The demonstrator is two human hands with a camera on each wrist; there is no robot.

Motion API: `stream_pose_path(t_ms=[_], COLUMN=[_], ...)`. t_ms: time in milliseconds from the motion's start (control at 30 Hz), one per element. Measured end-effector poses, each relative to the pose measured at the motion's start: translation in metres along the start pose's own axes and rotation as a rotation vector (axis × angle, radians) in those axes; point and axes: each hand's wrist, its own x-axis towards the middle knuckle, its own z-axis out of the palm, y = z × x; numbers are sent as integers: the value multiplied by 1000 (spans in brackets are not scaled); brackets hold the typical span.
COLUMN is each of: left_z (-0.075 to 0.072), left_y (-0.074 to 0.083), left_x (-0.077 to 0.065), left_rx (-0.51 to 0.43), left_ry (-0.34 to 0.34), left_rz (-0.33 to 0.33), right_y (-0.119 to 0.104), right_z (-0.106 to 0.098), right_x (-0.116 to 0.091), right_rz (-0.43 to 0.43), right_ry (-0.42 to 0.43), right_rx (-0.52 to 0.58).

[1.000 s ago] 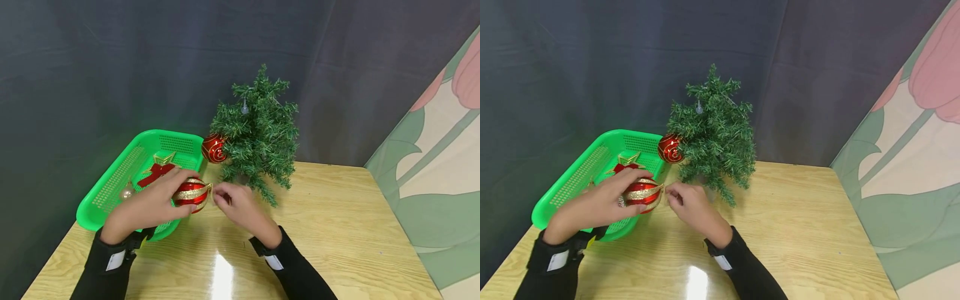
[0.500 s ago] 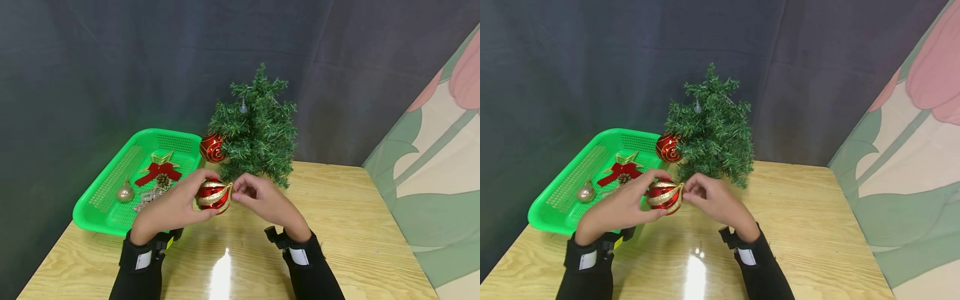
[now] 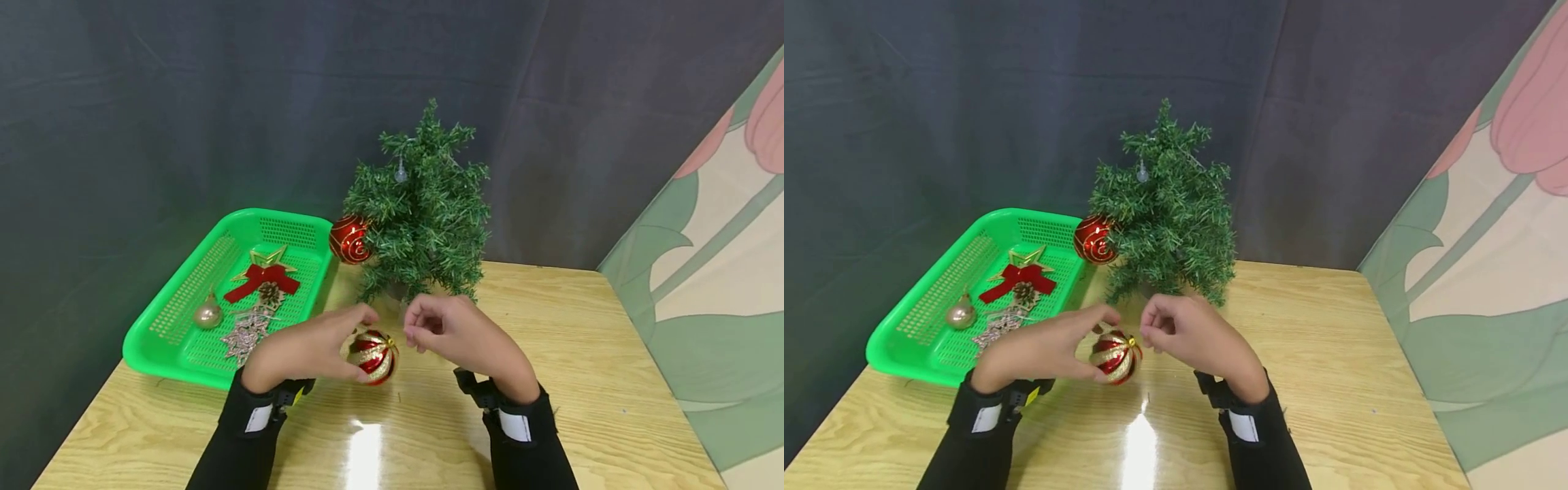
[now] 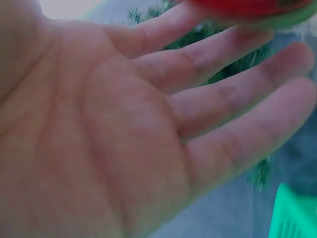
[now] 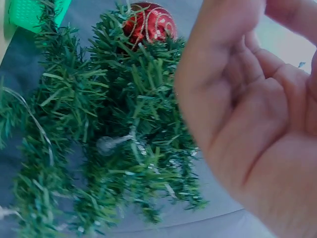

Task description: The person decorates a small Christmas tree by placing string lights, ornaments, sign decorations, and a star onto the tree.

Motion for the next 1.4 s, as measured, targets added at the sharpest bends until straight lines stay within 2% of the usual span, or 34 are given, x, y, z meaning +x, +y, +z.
stream_pose_path(t_ms=[100, 167, 233, 333, 400, 500, 600, 667, 733, 833, 1033, 1167, 1267, 1400], left_z=[8, 15, 22, 30, 33, 35, 35, 35, 36, 36, 37, 39, 41, 43], left_y=[8, 14, 17, 20, 21, 21, 19, 18, 17, 18, 20, 18, 16, 13], left_x=[12, 23, 34, 44, 46, 51, 59, 66, 72, 78, 85, 87, 91, 96], left_rx=[1, -10, -65, -135, -186, -185, -54, 122, 294, 438, 524, 627, 685, 700], left_ry=[75, 177, 273, 389, 437, 568, 748, 863, 939, 982, 1005, 1003, 1024, 1073], left_rz=[90, 168, 223, 232, 229, 252, 298, 313, 318, 307, 227, 183, 183, 204], right_y=[-2, -4, -3, 0, 3, 6, 10, 13, 16, 20, 32, 40, 44, 46], right_z=[2, 2, 2, 0, 0, -1, 0, 2, 4, 7, 11, 15, 17, 20], right_x=[-1, 0, 1, 2, 4, 7, 11, 15, 17, 21, 28, 33, 36, 39], right_rz=[-17, 4, 27, 55, 53, 51, 27, -9, -55, -107, -161, -186, -190, -182], right_ry=[24, 55, 92, 153, 190, 259, 363, 448, 533, 634, 731, 776, 812, 858], right_rx=[-109, -138, -133, -107, -109, -143, -227, -312, -398, -493, -632, -712, -766, -814])
